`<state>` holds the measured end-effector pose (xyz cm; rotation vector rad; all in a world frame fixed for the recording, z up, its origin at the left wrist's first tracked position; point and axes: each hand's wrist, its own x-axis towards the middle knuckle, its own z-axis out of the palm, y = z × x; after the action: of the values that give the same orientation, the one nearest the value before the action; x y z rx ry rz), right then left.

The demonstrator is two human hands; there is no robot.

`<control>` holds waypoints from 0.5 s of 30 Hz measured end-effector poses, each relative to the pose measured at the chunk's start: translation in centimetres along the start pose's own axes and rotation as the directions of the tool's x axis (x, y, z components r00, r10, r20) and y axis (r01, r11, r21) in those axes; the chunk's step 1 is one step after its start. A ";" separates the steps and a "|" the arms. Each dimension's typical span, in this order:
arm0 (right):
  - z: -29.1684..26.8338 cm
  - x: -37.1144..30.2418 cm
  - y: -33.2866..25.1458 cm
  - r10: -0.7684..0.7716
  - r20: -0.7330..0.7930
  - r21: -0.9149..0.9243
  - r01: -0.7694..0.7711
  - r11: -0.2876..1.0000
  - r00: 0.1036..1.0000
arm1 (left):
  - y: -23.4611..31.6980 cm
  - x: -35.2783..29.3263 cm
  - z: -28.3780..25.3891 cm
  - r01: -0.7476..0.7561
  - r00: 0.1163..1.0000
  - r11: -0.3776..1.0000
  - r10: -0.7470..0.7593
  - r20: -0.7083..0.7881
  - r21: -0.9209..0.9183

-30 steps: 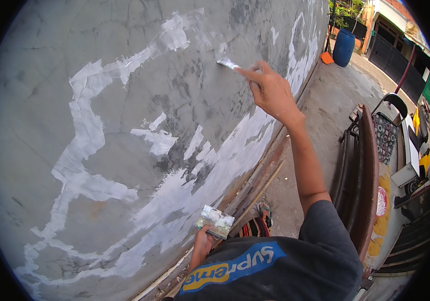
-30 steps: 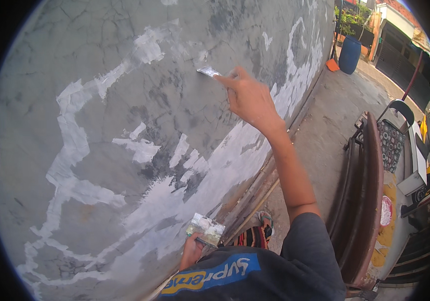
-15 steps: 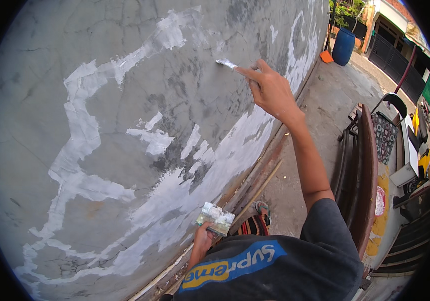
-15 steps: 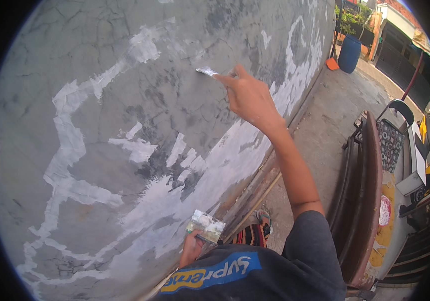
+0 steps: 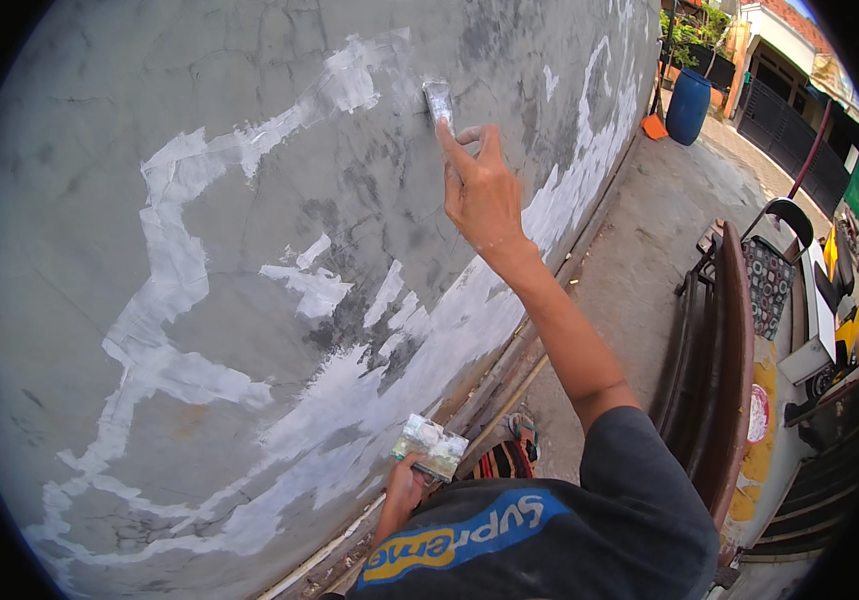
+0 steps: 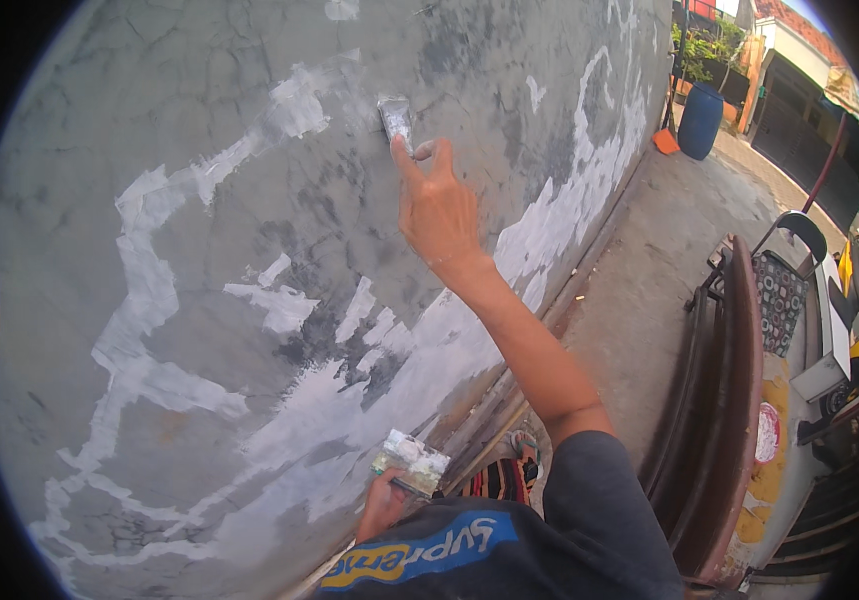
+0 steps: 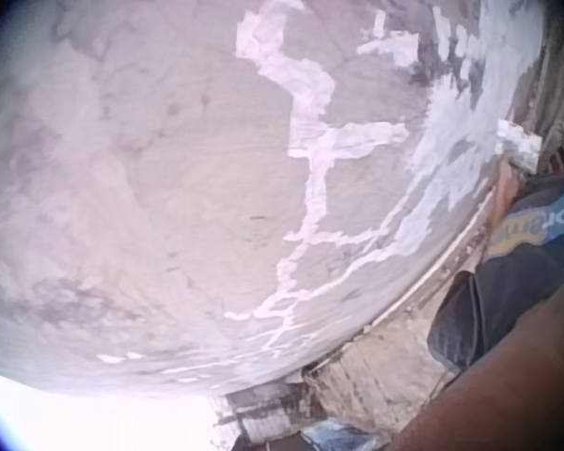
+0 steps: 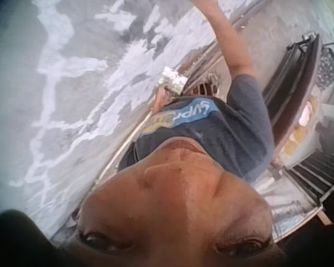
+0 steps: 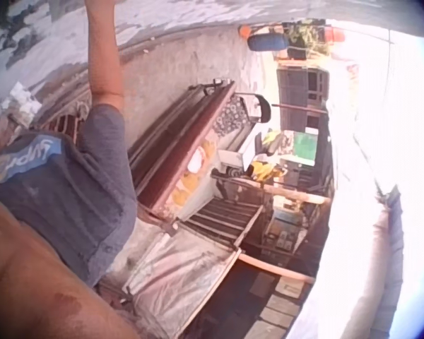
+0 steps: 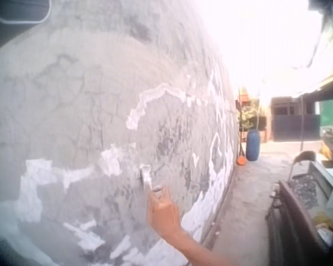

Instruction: The person uses a putty knife to apply white plaster to a cracked concrete wall, repeatedly scooping material from a small container and smoothing it onto the surface.

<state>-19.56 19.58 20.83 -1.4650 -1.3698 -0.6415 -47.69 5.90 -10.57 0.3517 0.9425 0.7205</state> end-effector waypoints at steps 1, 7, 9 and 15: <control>0.3 -0.6 0.1 0.024 0.003 0.027 -0.024 0.999 1.000 | 0.3 -0.4 0.4 0.030 1.000 1.000 -0.030 0.005 0.004; -2.3 -1.3 3.5 -0.122 0.054 0.234 0.107 0.966 0.991 | -0.7 1.5 -1.9 0.048 0.996 0.998 -0.051 0.068 0.040; -3.8 0.0 2.7 -0.083 0.047 0.213 0.071 0.974 0.995 | -0.3 0.9 -0.8 0.028 0.997 0.999 -0.031 0.067 0.042; -5.0 2.3 1.2 -0.095 0.025 0.188 0.088 0.978 0.995 | -0.8 1.7 -2.0 0.059 0.992 0.998 -0.060 0.107 0.010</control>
<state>-16.74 16.21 24.33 -1.2746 -1.4891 -0.5328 -48.40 6.45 -13.21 0.3637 0.8506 0.6377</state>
